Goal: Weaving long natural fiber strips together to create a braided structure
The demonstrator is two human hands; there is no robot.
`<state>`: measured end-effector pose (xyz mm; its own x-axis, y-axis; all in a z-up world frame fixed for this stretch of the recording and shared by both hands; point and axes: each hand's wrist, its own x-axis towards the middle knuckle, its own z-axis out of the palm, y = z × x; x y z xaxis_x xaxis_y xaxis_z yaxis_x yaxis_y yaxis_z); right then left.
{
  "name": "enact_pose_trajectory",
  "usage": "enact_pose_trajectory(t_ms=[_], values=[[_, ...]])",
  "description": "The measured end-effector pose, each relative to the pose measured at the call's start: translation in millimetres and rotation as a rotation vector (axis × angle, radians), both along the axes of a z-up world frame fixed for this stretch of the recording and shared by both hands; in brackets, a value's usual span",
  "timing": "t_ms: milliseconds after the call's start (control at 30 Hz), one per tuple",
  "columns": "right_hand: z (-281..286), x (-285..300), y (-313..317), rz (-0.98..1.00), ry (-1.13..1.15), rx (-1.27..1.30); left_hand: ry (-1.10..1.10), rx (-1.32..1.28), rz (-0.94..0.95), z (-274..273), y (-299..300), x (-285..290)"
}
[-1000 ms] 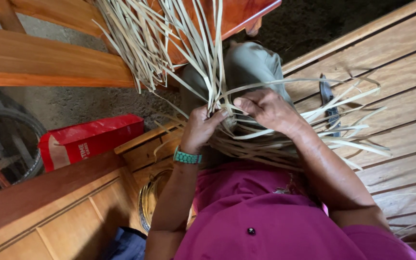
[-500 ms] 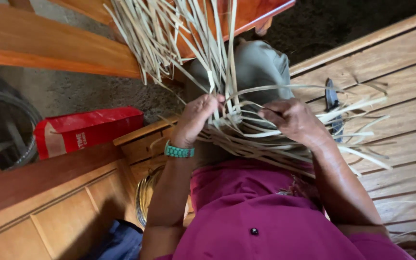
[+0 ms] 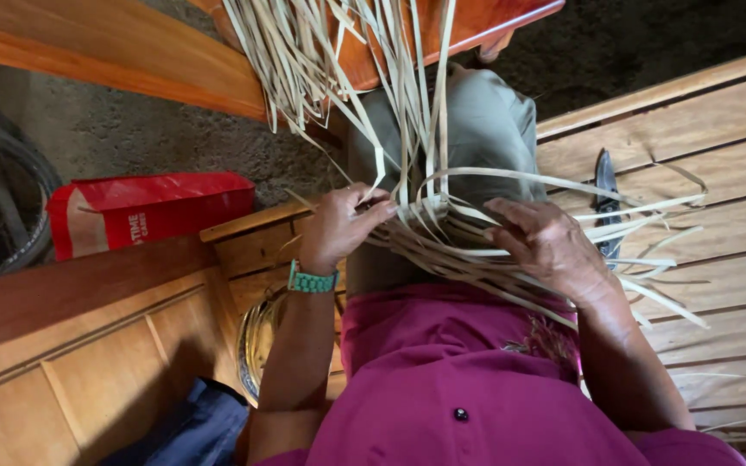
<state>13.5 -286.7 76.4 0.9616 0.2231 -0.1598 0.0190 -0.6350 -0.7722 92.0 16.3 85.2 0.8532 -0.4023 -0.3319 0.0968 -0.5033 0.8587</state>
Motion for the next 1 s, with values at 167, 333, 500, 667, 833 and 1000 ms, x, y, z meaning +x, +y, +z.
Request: enact_pose_trajectory(t_ms=[167,333,500,667,833,1000], values=[[-21,-7,-2,-0.047,0.054,0.048,-0.027,0.04,0.088,-9,1,-5],[-23,-8,0,-0.054,0.056,0.041,-0.102,0.032,0.128,-1,-6,-18],[-26,-8,-3,-0.028,0.1,0.034,-0.22,0.228,0.093,18,-17,-25],[-38,-12,-5,-0.017,0.079,-0.019,-0.272,0.251,0.072,10,-16,-27],[-34,-11,-4,-0.015,0.077,-0.013,-0.28,0.193,0.077,-1,-18,-27],[-36,-11,-6,-0.016,0.081,-0.018,-0.421,0.236,0.084,0,-32,-29]])
